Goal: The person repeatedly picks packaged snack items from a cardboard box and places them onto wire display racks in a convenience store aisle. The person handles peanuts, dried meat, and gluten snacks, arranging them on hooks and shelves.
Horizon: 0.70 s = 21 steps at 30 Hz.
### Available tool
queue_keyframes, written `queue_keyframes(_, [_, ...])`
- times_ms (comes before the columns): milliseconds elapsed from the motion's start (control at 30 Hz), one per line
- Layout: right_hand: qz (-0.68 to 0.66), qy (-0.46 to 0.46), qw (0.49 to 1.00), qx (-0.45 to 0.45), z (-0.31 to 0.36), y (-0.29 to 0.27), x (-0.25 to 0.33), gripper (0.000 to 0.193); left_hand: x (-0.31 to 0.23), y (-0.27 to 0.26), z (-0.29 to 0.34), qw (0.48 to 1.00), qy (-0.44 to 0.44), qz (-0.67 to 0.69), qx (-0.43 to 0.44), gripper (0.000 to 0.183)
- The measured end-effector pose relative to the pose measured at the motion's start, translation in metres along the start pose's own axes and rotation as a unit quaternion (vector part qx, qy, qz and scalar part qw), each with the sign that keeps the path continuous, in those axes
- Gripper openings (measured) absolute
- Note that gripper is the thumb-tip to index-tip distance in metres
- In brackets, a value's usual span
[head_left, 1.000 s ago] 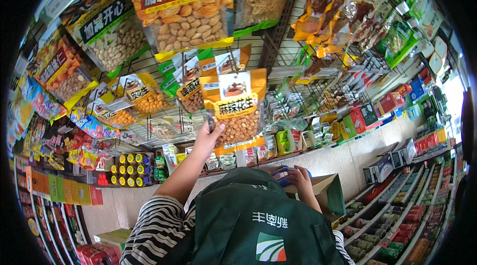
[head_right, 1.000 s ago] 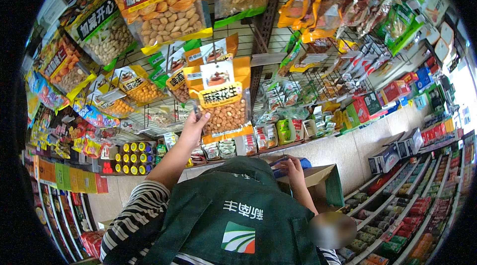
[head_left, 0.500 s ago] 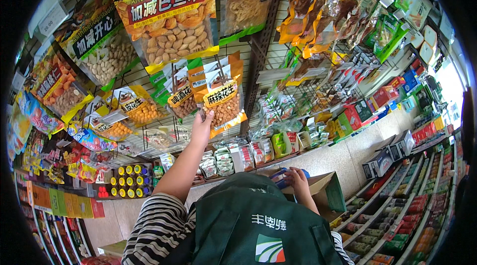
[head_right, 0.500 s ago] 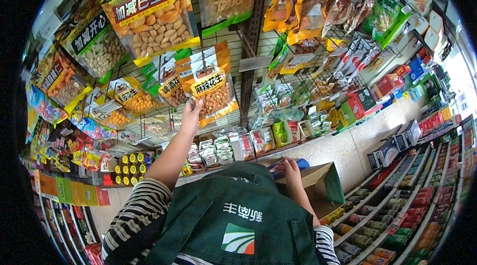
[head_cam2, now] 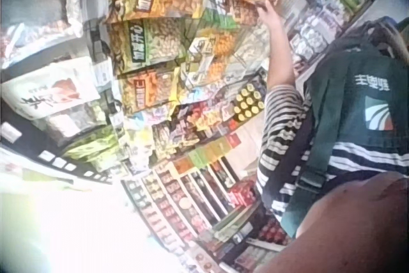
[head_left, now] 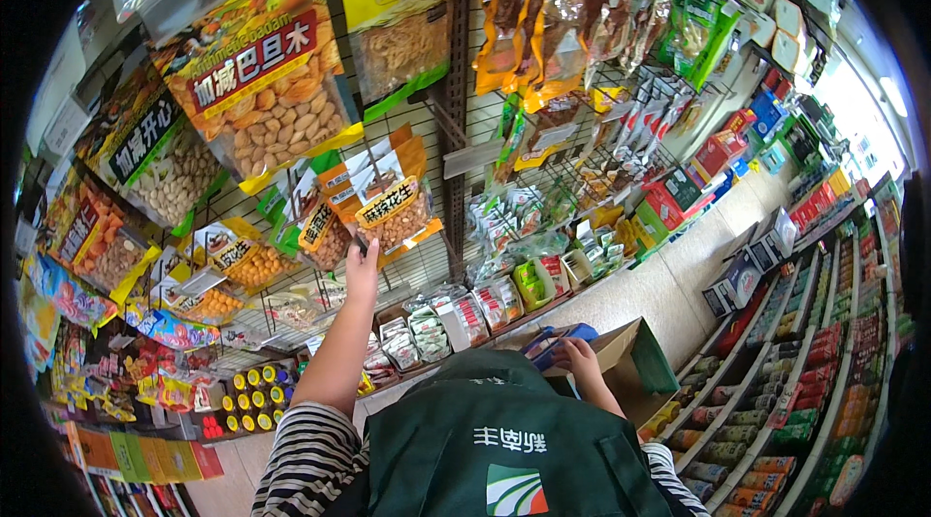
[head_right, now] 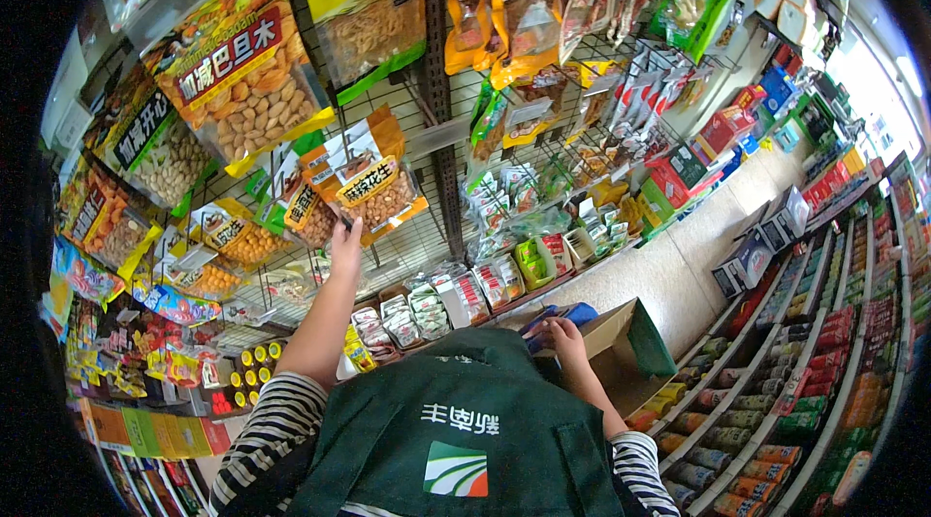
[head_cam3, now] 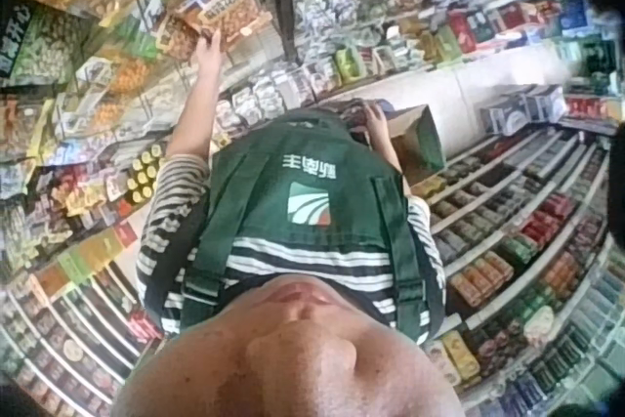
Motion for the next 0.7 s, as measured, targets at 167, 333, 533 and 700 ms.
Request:
queue_keyframes(167, [-0.014, -0.004, 0.999, -0.036, 0.004, -0.026, -0.006, 0.023, 0.063, 0.006, 0.041, 0.967, -0.217, 0.132, -0.019, 0.059])
queue_keyframes(333, [0.005, -0.054, 0.996, -0.066, 0.008, -0.045, -0.007, 0.022, 0.040, 0.074, 0.125, 0.911, -0.305, 0.072, 0.266, 0.061])
queue_keyframes(533, [0.398, -0.364, 0.830, -0.141, 0.054, -0.050, 0.013, 0.056, -0.023, 0.140, 0.118, 0.941, -0.074, -0.021, 0.329, 0.056])
queue_keyframes(700, [0.431, -0.269, 0.861, -0.034, 0.042, -0.067, -0.048, 0.085, -0.007, 0.158, 0.138, 0.929, -0.102, -0.041, 0.353, 0.058])
Point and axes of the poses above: each hand's wrist, its own z-axis away from the middle knuckle, its own y-axis out of the palm, x = y × z, the point moved 8 cm from there along -z, towards the middle knuckle, and after that the axes turned 13 degrees about -x, right-handed, at the moved point
